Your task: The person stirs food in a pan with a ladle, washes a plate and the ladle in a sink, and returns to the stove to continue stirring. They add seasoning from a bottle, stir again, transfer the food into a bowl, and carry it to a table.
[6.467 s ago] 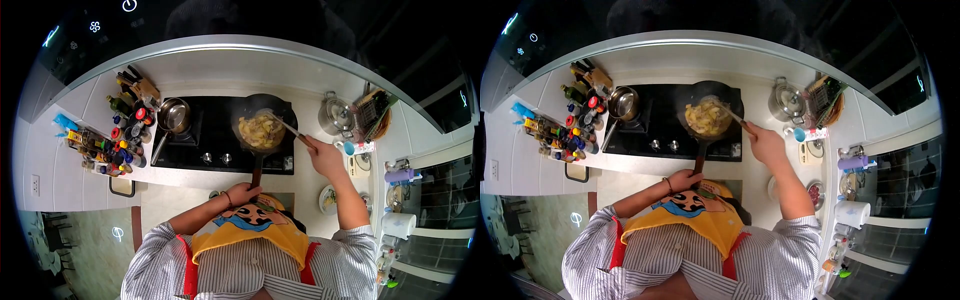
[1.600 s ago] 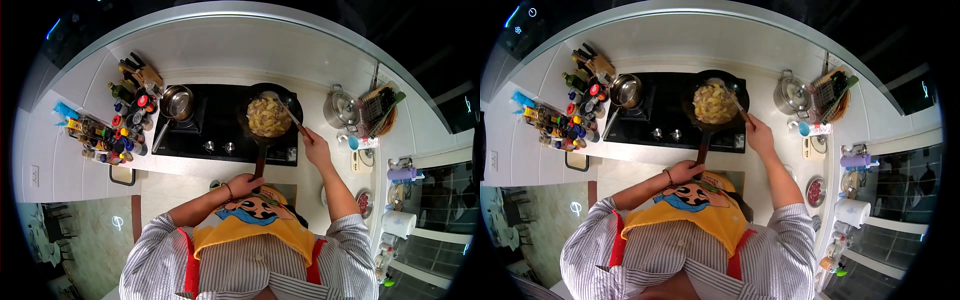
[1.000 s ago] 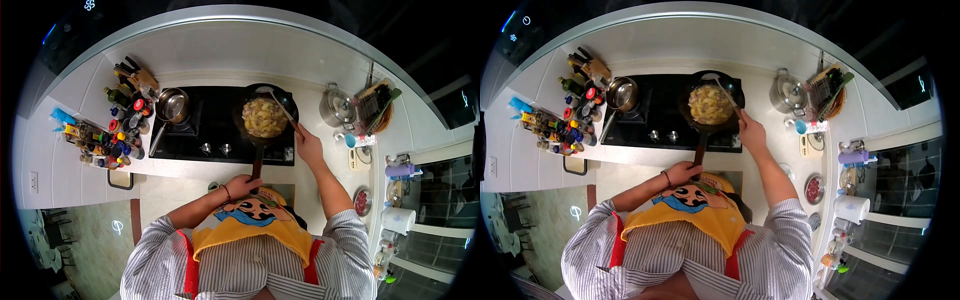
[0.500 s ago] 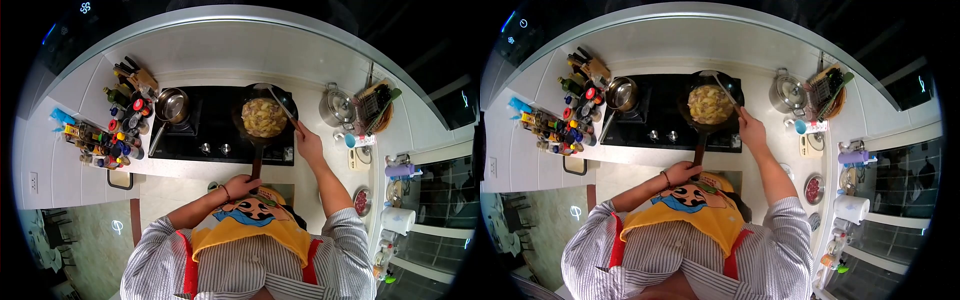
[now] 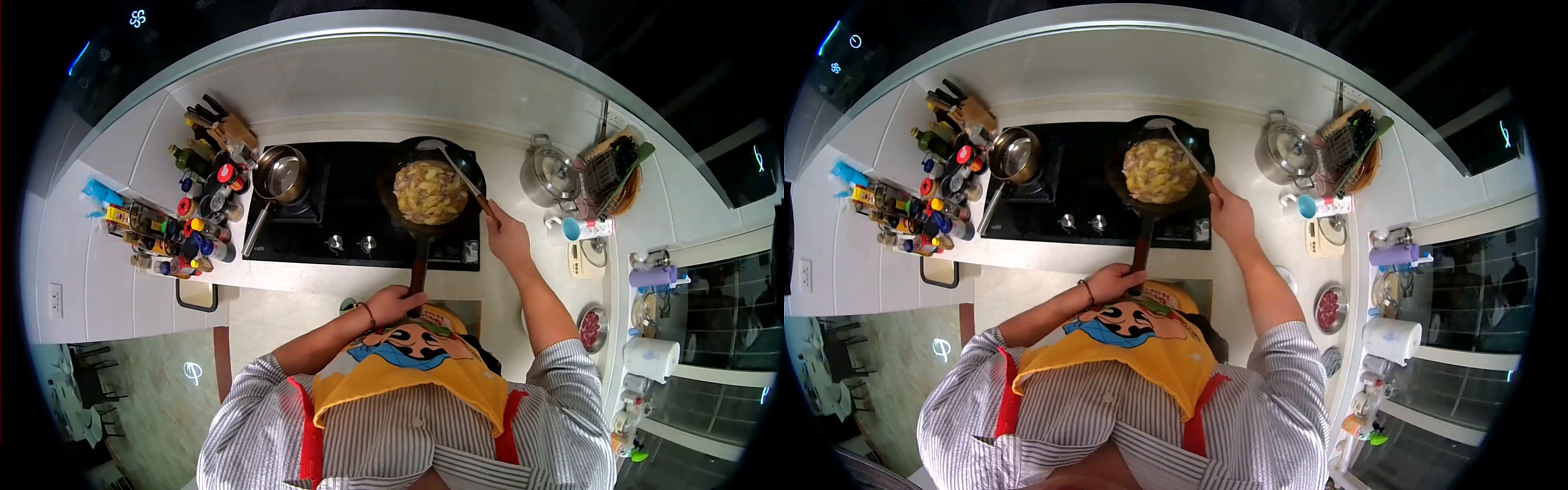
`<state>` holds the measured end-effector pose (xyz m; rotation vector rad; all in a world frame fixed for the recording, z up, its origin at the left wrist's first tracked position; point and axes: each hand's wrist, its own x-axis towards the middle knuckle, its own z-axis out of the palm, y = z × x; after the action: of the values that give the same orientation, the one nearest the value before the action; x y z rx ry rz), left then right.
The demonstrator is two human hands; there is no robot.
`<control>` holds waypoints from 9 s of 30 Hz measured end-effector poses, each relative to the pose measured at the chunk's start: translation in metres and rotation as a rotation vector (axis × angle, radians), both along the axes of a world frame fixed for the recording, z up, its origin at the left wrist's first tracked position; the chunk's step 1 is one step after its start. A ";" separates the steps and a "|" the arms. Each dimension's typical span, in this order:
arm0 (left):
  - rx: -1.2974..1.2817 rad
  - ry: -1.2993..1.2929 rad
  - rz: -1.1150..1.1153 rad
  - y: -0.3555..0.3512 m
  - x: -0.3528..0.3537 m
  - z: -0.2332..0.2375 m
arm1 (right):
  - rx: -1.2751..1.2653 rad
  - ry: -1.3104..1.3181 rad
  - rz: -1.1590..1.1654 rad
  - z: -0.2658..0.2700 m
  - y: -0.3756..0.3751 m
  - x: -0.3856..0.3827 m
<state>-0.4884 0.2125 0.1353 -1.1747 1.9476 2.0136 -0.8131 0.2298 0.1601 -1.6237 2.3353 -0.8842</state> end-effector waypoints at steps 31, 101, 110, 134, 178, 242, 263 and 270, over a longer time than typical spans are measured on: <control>-0.002 -0.012 -0.009 -0.002 0.001 0.013 | 0.164 -0.043 -0.039 0.034 0.019 0.003; 0.026 0.028 -0.020 -0.005 0.000 -0.001 | 0.285 0.202 0.029 0.105 0.046 -0.004; 0.029 -0.003 -0.012 -0.002 -0.002 0.007 | 0.159 -0.043 0.004 0.033 0.030 -0.007; -0.040 -0.003 0.063 0.006 0.001 0.004 | 0.225 -0.324 -0.096 0.009 0.008 -0.002; 0.020 0.015 0.066 0.004 0.000 0.001 | 0.307 -0.046 0.139 0.133 0.032 -0.007; 0.055 0.005 0.072 0.002 0.001 0.010 | 0.405 0.297 0.153 0.195 0.069 0.003; 0.036 0.007 0.056 0.002 0.001 0.010 | 0.396 -0.076 0.045 0.087 0.042 0.018; 0.017 -0.007 0.053 0.001 0.001 0.015 | 0.262 -0.129 -0.037 0.097 0.049 -0.009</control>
<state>-0.4871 0.2134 0.1503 -1.2406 1.9122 2.0439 -0.8221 0.2787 0.2570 -1.3815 2.2866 -0.6360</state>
